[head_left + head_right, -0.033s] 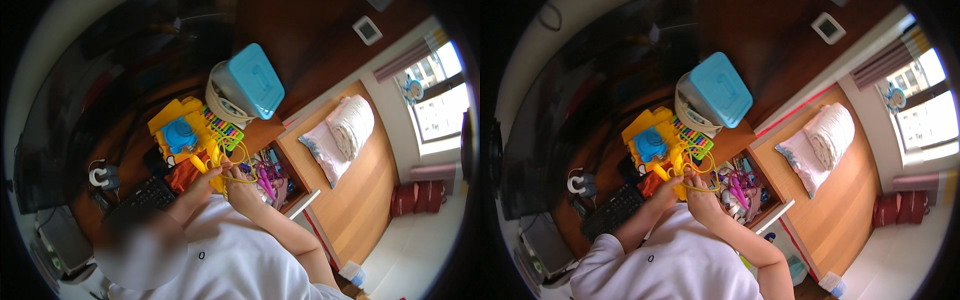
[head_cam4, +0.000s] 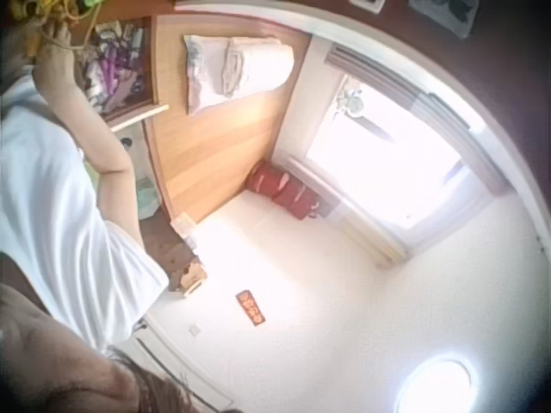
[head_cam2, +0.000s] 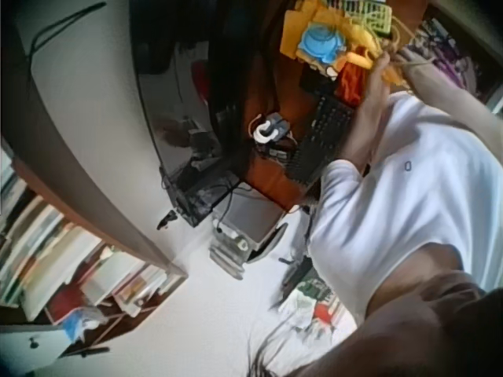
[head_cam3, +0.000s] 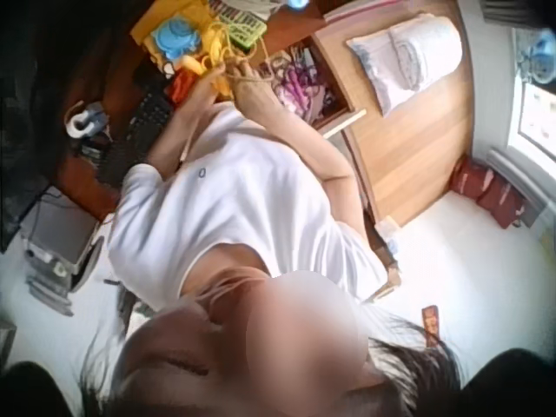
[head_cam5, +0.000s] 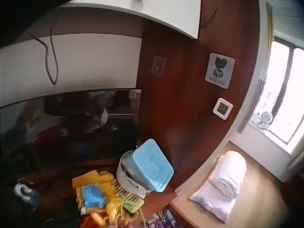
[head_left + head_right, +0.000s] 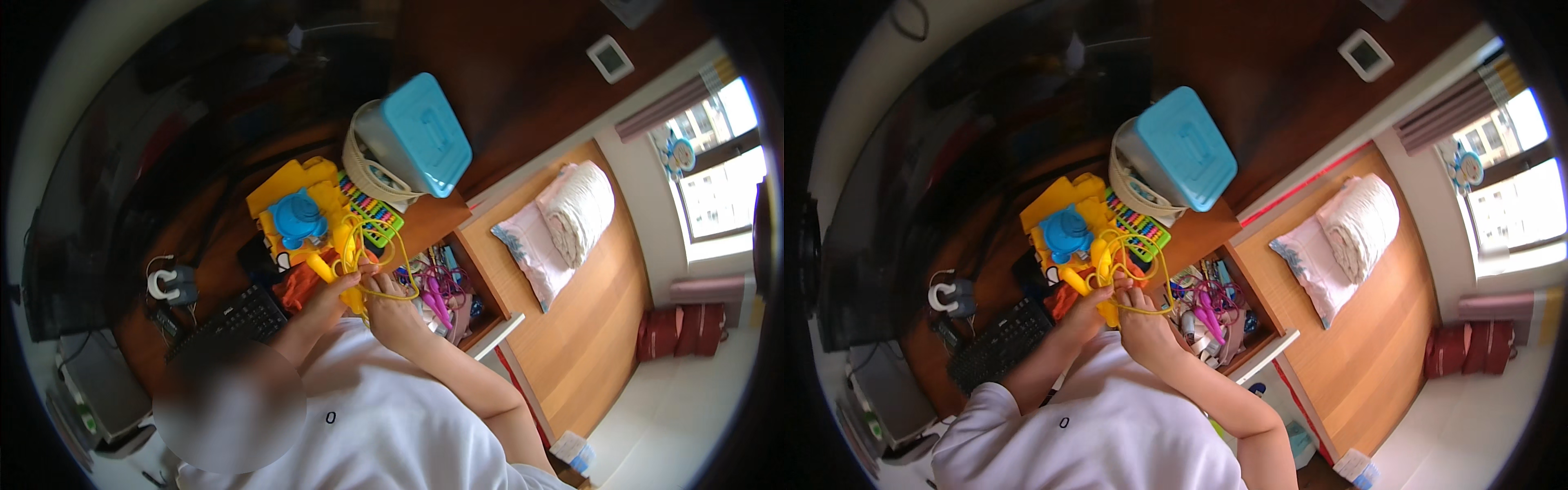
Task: The person removes various items from a wooden desk drawer, including an abacus, a yellow cloth, a blue mask, a yellow toy, a pink cord, a white cord, a pink mask, a blue ball, a small fan, pens, a plastic bag, and a white plug. They then wipe the inside of the empty drawer with an orange cloth.
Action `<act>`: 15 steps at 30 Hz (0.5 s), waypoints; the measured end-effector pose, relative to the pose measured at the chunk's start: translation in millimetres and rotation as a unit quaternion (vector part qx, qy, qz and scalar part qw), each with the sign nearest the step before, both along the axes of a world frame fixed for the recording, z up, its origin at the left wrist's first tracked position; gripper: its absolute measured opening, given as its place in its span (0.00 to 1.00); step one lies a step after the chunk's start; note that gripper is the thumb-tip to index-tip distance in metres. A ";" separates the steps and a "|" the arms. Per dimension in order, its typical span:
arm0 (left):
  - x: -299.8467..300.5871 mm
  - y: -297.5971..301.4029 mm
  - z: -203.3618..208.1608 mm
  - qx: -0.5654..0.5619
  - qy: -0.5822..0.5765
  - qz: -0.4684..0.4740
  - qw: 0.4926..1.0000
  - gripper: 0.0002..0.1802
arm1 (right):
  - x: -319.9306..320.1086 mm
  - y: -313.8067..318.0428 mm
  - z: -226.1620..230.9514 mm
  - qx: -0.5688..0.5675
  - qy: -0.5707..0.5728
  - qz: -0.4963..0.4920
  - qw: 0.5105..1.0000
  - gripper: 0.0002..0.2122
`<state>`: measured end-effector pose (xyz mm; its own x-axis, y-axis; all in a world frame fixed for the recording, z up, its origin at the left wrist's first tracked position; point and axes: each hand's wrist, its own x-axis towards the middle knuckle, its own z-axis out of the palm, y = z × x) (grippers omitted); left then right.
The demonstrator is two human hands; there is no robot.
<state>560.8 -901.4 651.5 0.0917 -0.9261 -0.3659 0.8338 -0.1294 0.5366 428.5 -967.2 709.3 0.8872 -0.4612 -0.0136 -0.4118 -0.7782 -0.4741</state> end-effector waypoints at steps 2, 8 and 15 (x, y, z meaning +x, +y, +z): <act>18.9 12.8 8.0 -0.012 -0.013 0.052 0.998 0.18 | 16.7 2.0 20.6 0.102 -0.042 0.013 0.994 0.25; 83.6 38.1 35.3 -0.045 -0.141 0.180 0.973 0.17 | 62.0 -2.3 23.7 0.228 -0.121 0.075 0.963 0.33; 136.9 47.1 57.7 0.060 -0.516 0.182 0.835 0.21 | 114.5 -23.8 -12.4 0.659 0.054 -0.055 0.748 0.22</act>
<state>697.7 -854.3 709.3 0.6822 -0.7311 -0.0071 -0.0676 -0.0727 0.9951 543.0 -991.0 696.9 0.8058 -0.0537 -0.5897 -0.5303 0.3776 -0.7591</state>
